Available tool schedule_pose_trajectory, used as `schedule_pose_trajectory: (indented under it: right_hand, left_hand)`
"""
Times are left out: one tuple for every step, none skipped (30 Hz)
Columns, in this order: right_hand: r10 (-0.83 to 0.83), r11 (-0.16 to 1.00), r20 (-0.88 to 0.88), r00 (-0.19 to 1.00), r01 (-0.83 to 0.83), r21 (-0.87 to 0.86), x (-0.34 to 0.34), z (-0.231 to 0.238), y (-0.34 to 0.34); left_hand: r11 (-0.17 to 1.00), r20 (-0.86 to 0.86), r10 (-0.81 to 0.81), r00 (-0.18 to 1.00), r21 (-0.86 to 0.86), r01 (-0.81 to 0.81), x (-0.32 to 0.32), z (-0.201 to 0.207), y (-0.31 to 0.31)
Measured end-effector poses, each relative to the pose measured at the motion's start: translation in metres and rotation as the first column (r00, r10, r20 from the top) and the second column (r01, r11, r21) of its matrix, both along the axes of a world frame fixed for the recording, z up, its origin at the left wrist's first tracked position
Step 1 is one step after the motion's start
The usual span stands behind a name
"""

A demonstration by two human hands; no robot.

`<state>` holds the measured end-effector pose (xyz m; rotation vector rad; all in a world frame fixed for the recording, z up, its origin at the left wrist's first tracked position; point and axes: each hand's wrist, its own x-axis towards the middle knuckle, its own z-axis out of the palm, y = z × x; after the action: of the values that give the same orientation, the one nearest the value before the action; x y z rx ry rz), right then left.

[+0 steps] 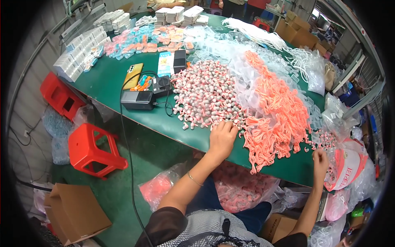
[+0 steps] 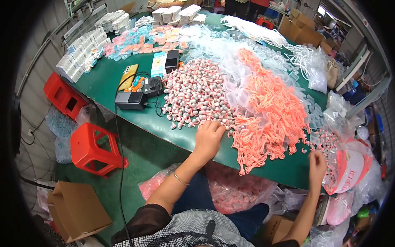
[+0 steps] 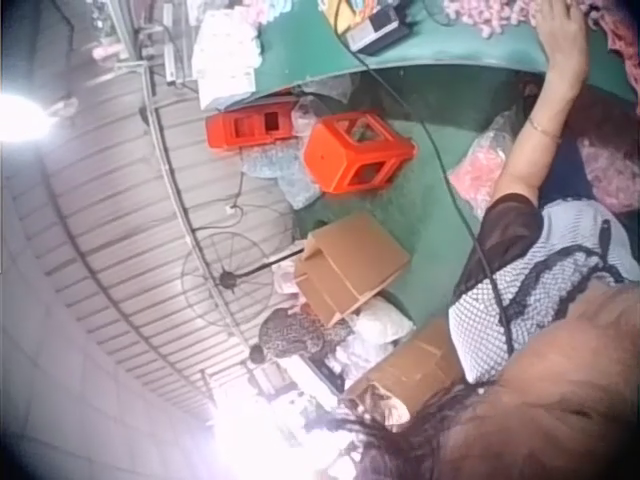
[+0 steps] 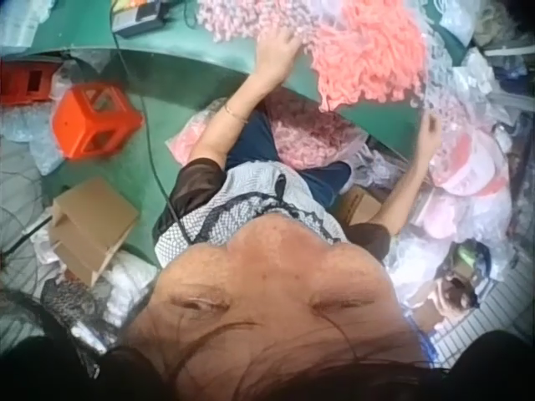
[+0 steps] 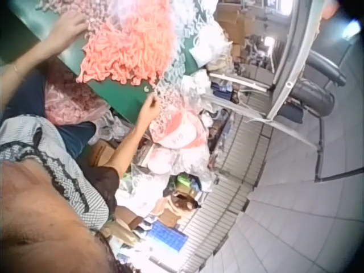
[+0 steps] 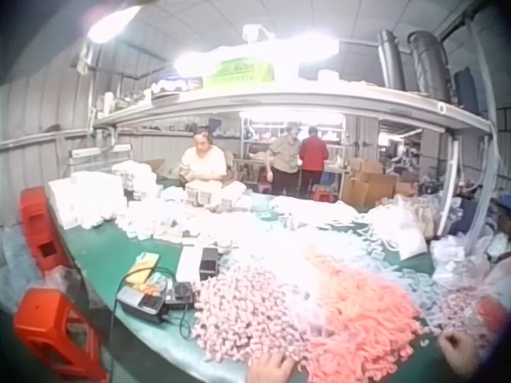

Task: Placing small pink components into clear plastic hinge-top containers and organizing them into bags or piles.

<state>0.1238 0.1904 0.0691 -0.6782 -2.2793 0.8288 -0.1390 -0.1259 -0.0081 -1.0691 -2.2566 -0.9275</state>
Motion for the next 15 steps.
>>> schedule_pose_trajectory:
  right_hand:
    - [-0.018,0.995,0.005,1.000,0.017,0.098,-0.019,-0.005,0.031]
    - [-0.042,0.980,0.010,0.999,0.039,0.197,-0.035,-0.014,0.064]
    - [-0.039,0.948,0.087,0.995,0.009,0.318,-0.058,-0.021,0.086]
    - [-0.049,0.899,0.162,0.986,-0.028,0.437,-0.079,-0.026,0.105]
    - [-0.075,0.856,0.197,0.977,-0.038,0.515,-0.094,-0.031,0.126]
    - [-0.110,0.805,0.230,0.967,-0.048,0.591,-0.102,-0.035,0.144]
    - [-0.107,0.807,0.230,0.967,-0.051,0.588,-0.114,-0.042,0.153]
    - [-0.170,0.797,0.262,0.950,-0.024,0.603,-0.122,-0.047,0.162]
    - [-0.225,0.789,0.293,0.929,-0.002,0.615,-0.131,-0.058,0.170]
    - [-0.170,0.815,0.244,0.955,-0.003,0.579,-0.135,-0.064,0.180]
    - [-0.168,0.816,0.244,0.955,-0.004,0.578,-0.134,-0.069,0.189]
    - [-0.173,0.865,0.290,0.941,0.005,0.501,-0.137,-0.068,0.188]
    - [-0.176,0.906,0.338,0.925,0.019,0.422,-0.137,-0.067,0.186]
    - [-0.147,0.895,0.281,0.948,0.006,0.446,-0.137,-0.070,0.181]
    - [-0.144,0.895,0.284,0.948,0.002,0.445,-0.136,-0.065,0.172]
  left_hand:
    - [1.000,0.000,0.001,1.000,0.001,-0.001,-0.001,0.001,0.001]
    - [1.000,-0.003,-0.009,1.000,-0.004,0.009,-0.001,0.002,0.004]
    - [1.000,-0.008,-0.004,1.000,-0.023,0.004,-0.001,0.003,0.001]
    - [1.000,-0.008,0.004,1.000,-0.030,-0.004,-0.002,0.003,-0.001]
    - [1.000,-0.014,0.000,1.000,-0.026,-0.001,-0.001,0.003,0.002]
    - [1.000,-0.020,-0.008,1.000,-0.019,0.007,-0.001,0.004,0.006]
    - [1.000,-0.020,-0.005,1.000,-0.023,0.004,-0.002,0.003,0.006]
    - [1.000,-0.010,-0.012,1.000,-0.020,0.012,-0.002,0.003,0.006]
    - [1.000,-0.001,-0.013,1.000,-0.022,0.013,-0.002,0.003,0.005]
    - [1.000,-0.001,-0.010,1.000,-0.025,0.010,-0.002,0.003,0.005]
    - [1.000,-0.005,-0.014,1.000,-0.023,0.014,-0.002,0.004,0.006]
    - [1.000,-0.007,-0.011,1.000,-0.028,0.011,-0.002,0.004,0.005]
    - [0.999,-0.005,-0.005,1.000,-0.034,0.004,-0.002,0.004,0.003]
    - [0.999,-0.005,0.000,1.000,-0.033,0.000,-0.003,0.003,0.002]
    - [1.000,-0.004,0.002,1.000,-0.030,-0.002,-0.002,0.003,0.002]
